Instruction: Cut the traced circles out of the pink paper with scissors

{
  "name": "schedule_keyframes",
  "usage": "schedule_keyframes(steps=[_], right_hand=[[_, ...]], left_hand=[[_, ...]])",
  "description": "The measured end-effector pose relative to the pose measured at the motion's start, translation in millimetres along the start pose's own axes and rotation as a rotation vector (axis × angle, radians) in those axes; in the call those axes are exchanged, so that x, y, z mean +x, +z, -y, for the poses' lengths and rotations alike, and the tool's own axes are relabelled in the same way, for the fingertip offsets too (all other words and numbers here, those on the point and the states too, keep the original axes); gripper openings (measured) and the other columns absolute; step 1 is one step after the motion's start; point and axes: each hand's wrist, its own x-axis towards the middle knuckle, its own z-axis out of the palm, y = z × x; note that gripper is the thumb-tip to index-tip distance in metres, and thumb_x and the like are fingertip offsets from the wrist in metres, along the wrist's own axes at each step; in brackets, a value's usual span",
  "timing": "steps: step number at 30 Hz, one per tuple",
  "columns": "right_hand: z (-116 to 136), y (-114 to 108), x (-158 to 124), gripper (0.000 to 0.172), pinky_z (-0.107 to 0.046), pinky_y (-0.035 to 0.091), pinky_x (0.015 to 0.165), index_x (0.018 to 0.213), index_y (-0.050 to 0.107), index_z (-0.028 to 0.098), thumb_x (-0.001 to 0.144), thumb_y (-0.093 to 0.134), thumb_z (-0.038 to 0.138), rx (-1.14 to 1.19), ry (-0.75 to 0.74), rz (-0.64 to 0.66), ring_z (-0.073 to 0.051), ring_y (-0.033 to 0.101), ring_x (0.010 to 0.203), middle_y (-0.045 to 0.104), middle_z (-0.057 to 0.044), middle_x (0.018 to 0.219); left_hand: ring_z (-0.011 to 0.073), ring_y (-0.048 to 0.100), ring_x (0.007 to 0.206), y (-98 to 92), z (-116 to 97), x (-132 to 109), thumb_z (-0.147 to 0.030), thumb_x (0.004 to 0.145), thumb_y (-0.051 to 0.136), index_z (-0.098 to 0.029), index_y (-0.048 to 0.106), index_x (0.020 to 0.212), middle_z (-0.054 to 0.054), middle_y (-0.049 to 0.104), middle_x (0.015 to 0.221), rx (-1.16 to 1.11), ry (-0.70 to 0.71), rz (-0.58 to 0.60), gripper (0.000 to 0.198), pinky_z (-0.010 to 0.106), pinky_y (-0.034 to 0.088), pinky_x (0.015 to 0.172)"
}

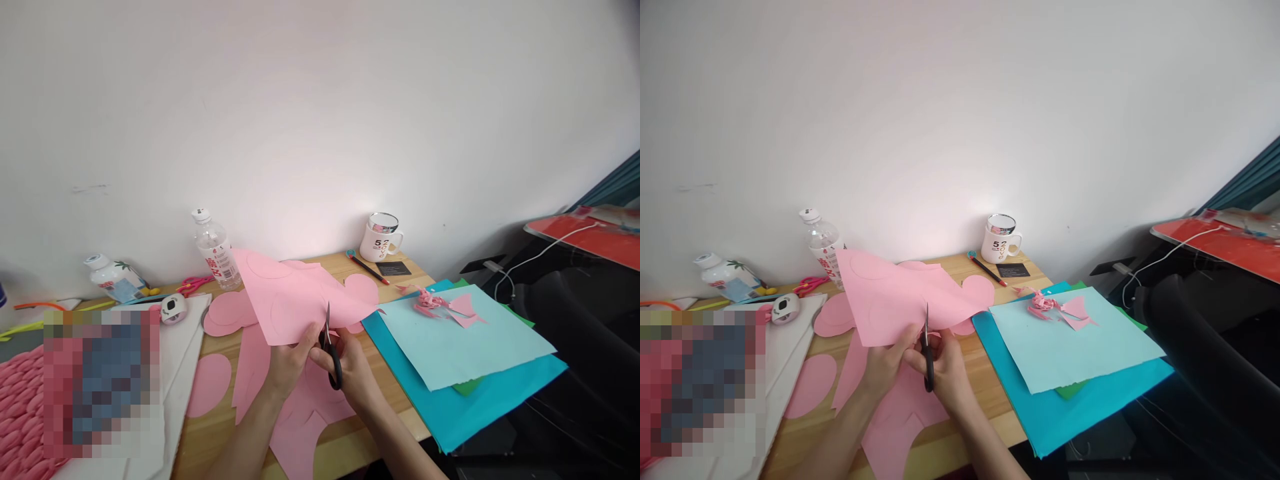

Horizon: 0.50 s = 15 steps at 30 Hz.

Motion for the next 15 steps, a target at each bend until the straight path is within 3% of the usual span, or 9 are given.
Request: schedule_keyframes(steps=[3,8,15], right_hand=[[-0.7,-0.5,0.1,0.045,-0.024,0.039,0.057,0.091,0.050,0.019,0.065,0.080,0.039,0.012,0.001,0.015,-0.016,0.052,0.069,0.058,0.000,0.072],[-3.0,-1.0,-0.1,0.045,-0.023,0.038,0.057,0.093,0.051,0.018,0.065,0.081,0.036,0.041,-0.009,0.018,-0.014,0.050,0.068,0.060,-0.001,0.076],[-4.0,-0.5,-0.1,0.044,-0.023,0.035,0.054,0.090,0.051,0.018,0.065,0.081,0.038,0.042,0.012,0.018,-0.012,0.046,0.063,0.058,0.001,0.071]], left_hand=[[0.0234,0.070,0.064,0.8,-1.4,-0.3,-0.044,0.066,0.076,-0.014,0.073,0.073,0.008,0.073,0.068,-0.010,-0.007,0.024,0.030,0.035,0.061,0.067],[0.0230,0.071,0.062,2.4,-3.9,-2.0,-0.040,0.063,0.078,-0.013,0.072,0.072,0.008,0.073,0.066,-0.021,-0.019,-0.031,0.029,0.032,0.060,0.063],[0.0174,0.065,0.049,7.4,-7.8,-5.6,-0.035,0.069,0.072,-0.012,0.072,0.072,0.008,0.073,0.064,-0.025,-0.031,-0.044,0.023,0.023,0.047,0.039]])
